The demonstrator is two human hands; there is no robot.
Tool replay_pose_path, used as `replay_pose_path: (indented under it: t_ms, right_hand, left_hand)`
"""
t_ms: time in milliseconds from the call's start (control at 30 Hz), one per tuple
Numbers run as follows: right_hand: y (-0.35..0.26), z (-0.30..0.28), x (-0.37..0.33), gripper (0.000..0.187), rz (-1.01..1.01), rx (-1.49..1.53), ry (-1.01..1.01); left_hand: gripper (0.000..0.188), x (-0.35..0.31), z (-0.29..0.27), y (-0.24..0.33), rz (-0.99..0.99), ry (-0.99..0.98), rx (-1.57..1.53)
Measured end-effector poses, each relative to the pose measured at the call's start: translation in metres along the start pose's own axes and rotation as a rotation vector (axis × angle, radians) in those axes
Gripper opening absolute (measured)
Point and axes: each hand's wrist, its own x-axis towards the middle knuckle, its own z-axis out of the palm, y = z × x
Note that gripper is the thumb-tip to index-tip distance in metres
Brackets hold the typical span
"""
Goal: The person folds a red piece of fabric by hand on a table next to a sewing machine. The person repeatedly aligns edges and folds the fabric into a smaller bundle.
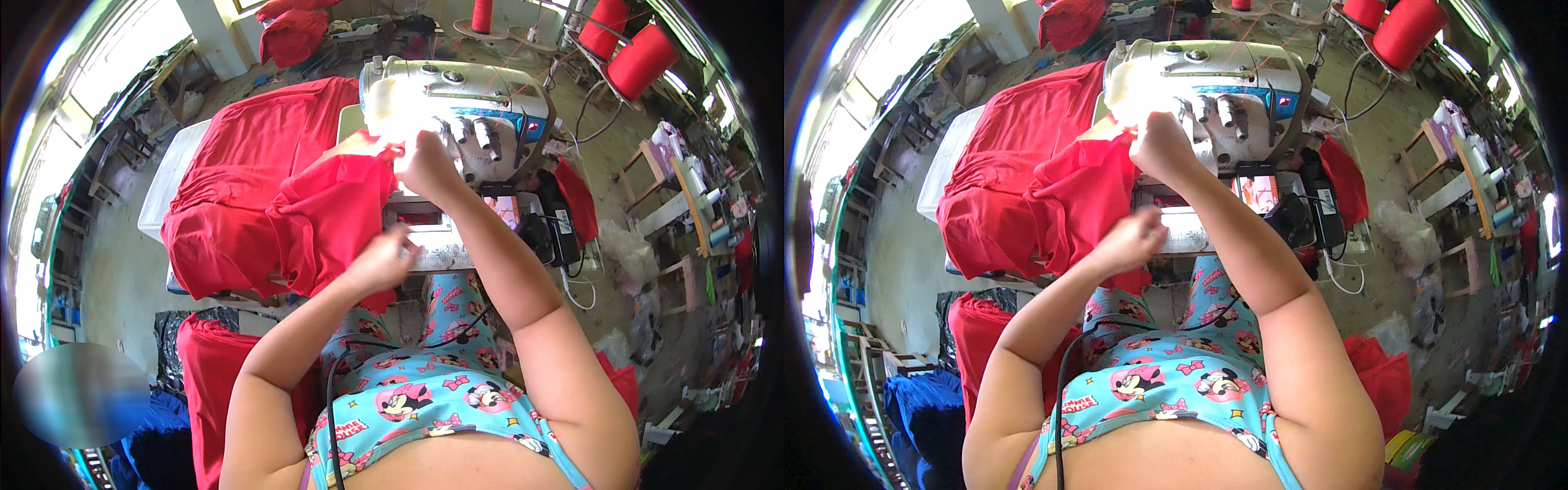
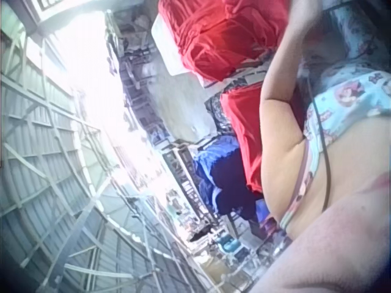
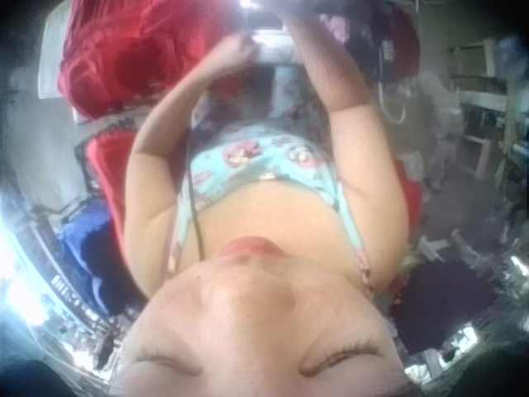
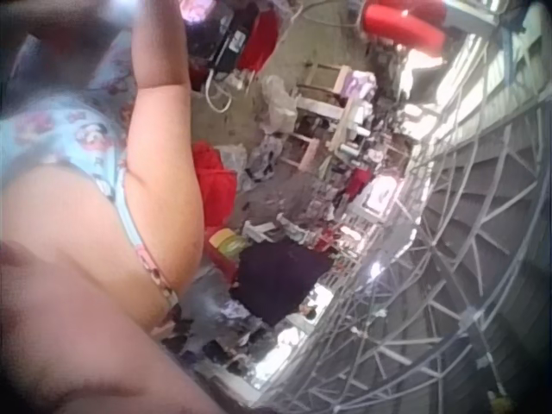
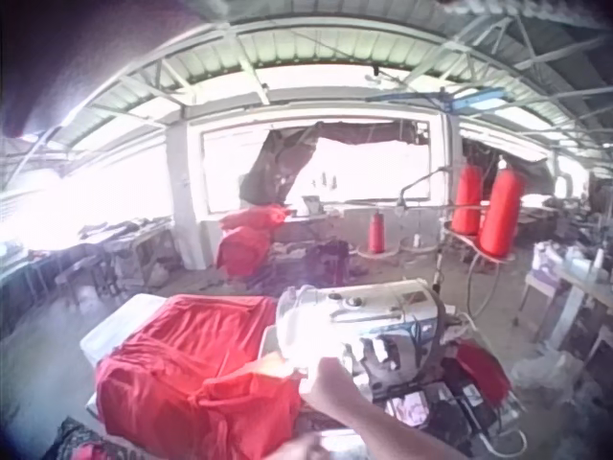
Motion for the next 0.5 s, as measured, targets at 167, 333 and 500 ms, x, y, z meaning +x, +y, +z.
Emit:
replay_pose_path:
  t_ms: [167,333,500]
  right_hand:
    - [-0.032,-0.024,-0.005,0.018,0.156,-0.154,-0.057]
    - [-0.004,0.008,-0.080,0.029,0.190,0.306,0.080]
    - [0.022,0.051,-0.114,0.042,0.160,0.466,0.221]
  left_hand:
    - [0.030,0.014,-0.051,-0.033,0.172,0.597,0.518]
    - [0.026,0.006,-0.061,-0.029,0.356,0.542,0.757]
    - [0.025,-0.008,-0.056,-0.041,0.462,0.480,0.401]
